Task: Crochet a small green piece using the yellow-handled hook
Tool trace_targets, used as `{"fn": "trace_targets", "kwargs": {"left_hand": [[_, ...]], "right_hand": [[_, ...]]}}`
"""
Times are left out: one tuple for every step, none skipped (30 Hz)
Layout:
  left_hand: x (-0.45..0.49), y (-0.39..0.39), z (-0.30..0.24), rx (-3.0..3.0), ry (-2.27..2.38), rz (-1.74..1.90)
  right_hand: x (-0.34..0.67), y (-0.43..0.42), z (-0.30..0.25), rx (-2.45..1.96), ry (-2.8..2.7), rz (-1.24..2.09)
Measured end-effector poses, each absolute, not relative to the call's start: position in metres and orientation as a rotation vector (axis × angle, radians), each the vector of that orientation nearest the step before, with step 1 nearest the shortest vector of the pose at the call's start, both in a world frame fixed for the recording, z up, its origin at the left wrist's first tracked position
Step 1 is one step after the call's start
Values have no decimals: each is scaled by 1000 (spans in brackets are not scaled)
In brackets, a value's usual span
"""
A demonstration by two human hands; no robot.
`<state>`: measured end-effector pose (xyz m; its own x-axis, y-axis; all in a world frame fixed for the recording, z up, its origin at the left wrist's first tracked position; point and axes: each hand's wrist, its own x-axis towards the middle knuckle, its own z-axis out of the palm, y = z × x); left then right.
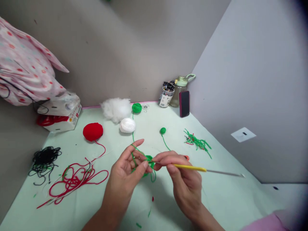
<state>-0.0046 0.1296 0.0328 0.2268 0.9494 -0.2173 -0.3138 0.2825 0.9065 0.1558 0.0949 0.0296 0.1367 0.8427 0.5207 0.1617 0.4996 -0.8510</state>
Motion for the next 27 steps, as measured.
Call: {"fn": "trace_targets", "kwargs": {"left_hand": [[-4, 128, 32, 889, 974, 1050], [-4, 127, 32, 921, 1018, 1067], [-4, 126, 32, 946, 1060, 1086], [-3, 125, 32, 966, 1093, 1105], [-3, 124, 32, 982, 1115, 1122], [-2, 123, 33, 993, 1125, 1132], [-2, 123, 33, 997, 1124, 1135], [-1, 123, 34, 993, 1113, 1136], [-1, 123, 35, 982, 1093, 1128], [-1, 123, 36, 967, 1068, 1117], [-1, 123, 36, 952, 1046, 1107], [-1, 123, 37, 942, 1029, 1097], [-1, 124, 37, 937, 1021, 1092], [-1, 124, 38, 941, 1019, 1086], [-2, 124, 38, 951, 1026, 1081], [-2, 124, 38, 965, 1039, 1076], [-3, 124, 37, 978, 1051, 1070], [-3, 123, 37, 989, 1061, 1066], [-4, 123, 36, 995, 1068, 1063], [-4, 123, 36, 996, 1072, 1063], [-5, 123, 36, 994, 1071, 1067], [-5, 123, 35, 996, 1070, 1072], [-5, 123, 35, 1002, 1075, 1083], [-5, 123, 35, 1016, 1087, 1096], [-5, 122, 35, 1039, 1107, 1115], [-4, 121, 35, 1070, 1131, 1139], [-4, 120, 35, 1103, 1154, 1164]], "right_hand": [[156, 92, 29, -971, -1456, 540], [156, 89, 28, -990, -1530, 454], [156, 86, 27, -1020, -1595, 369], [156, 84, 25, -1055, -1646, 284], [156, 81, 24, -1085, -1680, 209], [156, 79, 22, -1098, -1702, 156], [156, 78, 22, -1094, -1705, 134], [156, 77, 22, -1071, -1685, 151], [155, 78, 22, -1037, -1647, 200], [155, 79, 23, -1007, -1596, 262], [155, 80, 25, -988, -1551, 326], [154, 82, 26, -981, -1517, 377], [154, 83, 28, -982, -1502, 405], [153, 84, 29, -983, -1502, 410], [152, 85, 30, -985, -1506, 394], [152, 85, 30, -984, -1511, 365], [151, 84, 30, -988, -1523, 330], [151, 84, 30, -1000, -1543, 292], [151, 83, 29, -1016, -1574, 260], [151, 82, 30, -1026, -1605, 241], [152, 82, 30, -1027, -1631, 235], [153, 82, 31, -1017, -1642, 244], [154, 83, 31, -1003, -1640, 265], [155, 83, 32, -986, -1628, 285], [156, 84, 32, -978, -1616, 296], [156, 84, 32, -978, -1619, 294], [156, 84, 30, -987, -1638, 277]]}}
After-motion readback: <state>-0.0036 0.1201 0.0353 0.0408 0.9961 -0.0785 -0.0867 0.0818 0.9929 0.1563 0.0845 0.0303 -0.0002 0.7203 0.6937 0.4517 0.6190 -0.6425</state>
